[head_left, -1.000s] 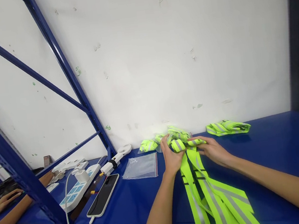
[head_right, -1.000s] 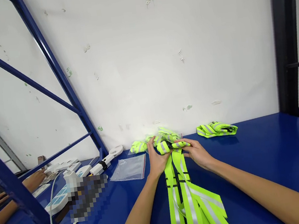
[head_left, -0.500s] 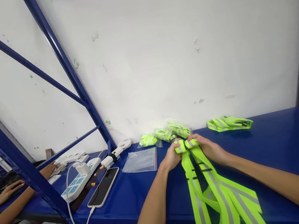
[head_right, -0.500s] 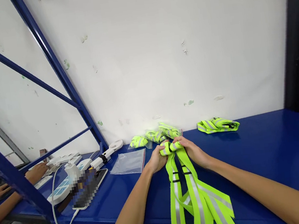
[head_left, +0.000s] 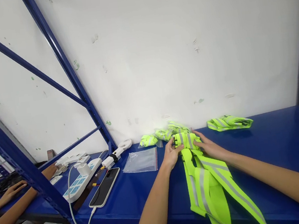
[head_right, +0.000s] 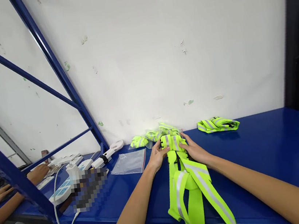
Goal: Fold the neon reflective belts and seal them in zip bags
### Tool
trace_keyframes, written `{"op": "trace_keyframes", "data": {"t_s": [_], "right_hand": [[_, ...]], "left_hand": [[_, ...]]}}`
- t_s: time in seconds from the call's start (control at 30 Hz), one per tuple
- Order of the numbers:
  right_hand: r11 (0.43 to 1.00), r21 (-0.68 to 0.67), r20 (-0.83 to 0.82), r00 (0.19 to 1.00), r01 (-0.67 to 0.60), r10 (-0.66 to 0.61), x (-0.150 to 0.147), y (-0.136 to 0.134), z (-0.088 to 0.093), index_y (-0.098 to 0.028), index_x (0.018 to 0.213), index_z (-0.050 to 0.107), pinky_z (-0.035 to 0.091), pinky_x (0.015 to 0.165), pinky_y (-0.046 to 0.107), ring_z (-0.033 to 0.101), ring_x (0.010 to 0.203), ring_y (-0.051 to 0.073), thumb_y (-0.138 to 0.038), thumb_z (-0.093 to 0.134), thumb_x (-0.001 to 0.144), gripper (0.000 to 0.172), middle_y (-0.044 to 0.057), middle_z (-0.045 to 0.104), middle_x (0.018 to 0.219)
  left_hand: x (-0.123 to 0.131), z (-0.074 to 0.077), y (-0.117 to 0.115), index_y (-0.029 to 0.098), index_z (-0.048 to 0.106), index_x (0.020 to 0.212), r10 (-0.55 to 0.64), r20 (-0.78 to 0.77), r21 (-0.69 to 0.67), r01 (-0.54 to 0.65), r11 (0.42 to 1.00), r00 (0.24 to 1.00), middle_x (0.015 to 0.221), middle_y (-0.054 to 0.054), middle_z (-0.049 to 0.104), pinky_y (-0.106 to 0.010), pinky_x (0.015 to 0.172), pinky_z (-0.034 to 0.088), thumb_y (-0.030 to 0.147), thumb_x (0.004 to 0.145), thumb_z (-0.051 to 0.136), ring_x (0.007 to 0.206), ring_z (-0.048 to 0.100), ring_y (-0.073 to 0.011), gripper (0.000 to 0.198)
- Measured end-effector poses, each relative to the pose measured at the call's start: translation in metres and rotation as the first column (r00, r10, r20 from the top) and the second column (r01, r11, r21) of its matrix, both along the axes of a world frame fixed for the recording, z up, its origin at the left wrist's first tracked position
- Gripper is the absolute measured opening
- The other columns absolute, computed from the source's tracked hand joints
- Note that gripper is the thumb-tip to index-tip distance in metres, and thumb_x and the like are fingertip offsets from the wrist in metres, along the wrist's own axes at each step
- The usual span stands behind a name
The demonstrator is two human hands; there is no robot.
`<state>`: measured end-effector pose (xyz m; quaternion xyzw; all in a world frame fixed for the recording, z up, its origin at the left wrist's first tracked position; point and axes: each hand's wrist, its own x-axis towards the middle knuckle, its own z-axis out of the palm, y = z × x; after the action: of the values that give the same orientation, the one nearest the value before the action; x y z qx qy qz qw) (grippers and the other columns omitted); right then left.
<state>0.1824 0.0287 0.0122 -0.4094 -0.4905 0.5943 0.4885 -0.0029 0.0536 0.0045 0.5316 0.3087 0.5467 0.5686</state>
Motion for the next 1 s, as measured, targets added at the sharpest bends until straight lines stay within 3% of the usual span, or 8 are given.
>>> {"op": "trace_keyframes", "data": {"t_s": [0.17, 0.27, 0.37, 0.47, 0.57, 0.73, 0.87, 1.0], "right_hand": [[0.966, -0.201, -0.263, 0.959, -0.163, 0.107, -0.001, -0.001, 0.002, -0.024, 0.133, 0.046, 0.056, 0.074, 0.046, 0.071, 0.081, 0.031, -0.055, 0.056, 0.083, 0.06, 0.012, 0.073, 0.103], [0.962, -0.2, -0.327, 0.938, -0.185, 0.113, -0.002, -0.003, 0.003, -0.022, 0.125, 0.052, 0.056, 0.074, 0.046, 0.072, 0.081, 0.031, -0.053, 0.06, 0.081, 0.054, 0.011, 0.074, 0.099], [0.981, -0.155, -0.296, 0.953, -0.114, 0.064, -0.002, -0.002, 0.003, -0.022, 0.115, 0.058, 0.057, 0.072, 0.042, 0.072, 0.08, 0.029, -0.032, 0.072, 0.075, 0.043, 0.009, 0.075, 0.095], [0.991, -0.118, -0.302, 0.953, -0.06, 0.021, 0.0, 0.0, 0.005, -0.021, 0.107, 0.061, 0.057, 0.07, 0.042, 0.072, 0.076, 0.029, -0.019, 0.075, 0.069, 0.041, 0.008, 0.076, 0.088], [0.999, -0.037, -0.302, 0.953, -0.007, -0.005, 0.003, -0.002, 0.009, -0.024, 0.105, 0.06, 0.057, 0.067, 0.04, 0.072, 0.072, 0.027, -0.011, 0.076, 0.063, 0.047, 0.003, 0.076, 0.083], [0.997, 0.035, -0.261, 0.964, 0.068, -0.056, 0.003, -0.006, 0.011, -0.025, 0.093, 0.059, 0.053, 0.059, 0.033, 0.066, 0.06, 0.02, -0.007, 0.072, 0.055, 0.044, -0.004, 0.071, 0.07], [0.99, 0.08, -0.171, 0.98, 0.113, -0.099, 0.003, -0.002, 0.009, -0.023, 0.084, 0.063, 0.047, 0.055, 0.028, 0.062, 0.057, 0.017, -0.006, 0.068, 0.051, 0.037, -0.005, 0.067, 0.065], [0.985, 0.144, -0.179, 0.981, 0.099, -0.072, 0.004, 0.0, 0.009, -0.023, 0.072, 0.065, 0.052, 0.073, 0.033, 0.066, 0.09, 0.025, -0.006, 0.065, 0.051, 0.027, 0.001, 0.072, 0.106]], "left_hand": [[0.0, -0.004, 0.004, 0.019, 0.068, 0.086, 0.207, -0.119, 0.245, -0.174, 0.954, 0.971, 0.106, -0.006, 0.064, -0.04, 0.099, 0.041, 0.016, 0.062, 0.073, 0.11, 0.056, -0.0259, 0.025], [0.002, -0.003, 0.002, 0.018, 0.071, 0.075, 0.267, -0.193, 0.358, -0.185, 0.915, 0.944, 0.119, -0.008, 0.059, -0.04, 0.105, 0.035, 0.011, 0.066, 0.062, 0.122, 0.047, -0.0275, 0.015], [0.005, 0.001, -0.003, 0.018, 0.072, 0.083, 0.098, -0.141, 0.205, -0.067, 0.976, 0.985, 0.126, -0.008, 0.056, -0.038, 0.098, 0.04, 0.012, 0.064, 0.056, 0.12, 0.049, -0.028, 0.025], [0.01, 0.005, -0.009, 0.023, 0.06, 0.117, -0.11, 0.059, 0.01, 0.109, 0.994, 0.992, 0.127, -0.006, 0.057, -0.037, 0.089, 0.047, 0.026, 0.071, 0.054, 0.11, 0.056, -0.0262, 0.047], [0.016, 0.007, -0.012, 0.028, 0.039, 0.134, -0.114, 0.157, -0.087, 0.129, 0.988, 0.981, 0.126, -0.005, 0.057, -0.036, 0.086, 0.049, 0.04, 0.076, 0.057, 0.103, 0.06, -0.0241, 0.061], [0.019, 0.006, -0.015, 0.035, 0.024, 0.14, -0.128, 0.125, -0.186, 0.15, 0.971, 0.984, 0.133, -0.008, 0.053, -0.036, 0.082, 0.05, 0.055, 0.076, 0.063, 0.096, 0.063, -0.0222, 0.078], [0.014, 0.008, -0.016, 0.025, 0.037, 0.138, -0.279, -0.002, -0.321, 0.264, 0.91, 0.96, 0.124, -0.014, 0.058, -0.04, 0.074, 0.052, 0.077, 0.075, 0.044, 0.09, 0.066, -0.0266, 0.082], [0.011, 0.008, -0.014, 0.016, 0.049, 0.128, -0.368, -0.055, -0.396, 0.318, 0.861, 0.928, 0.112, -0.017, 0.063, -0.04, 0.071, 0.052, 0.081, 0.075, 0.036, 0.085, 0.067, -0.0288, 0.085]]}}
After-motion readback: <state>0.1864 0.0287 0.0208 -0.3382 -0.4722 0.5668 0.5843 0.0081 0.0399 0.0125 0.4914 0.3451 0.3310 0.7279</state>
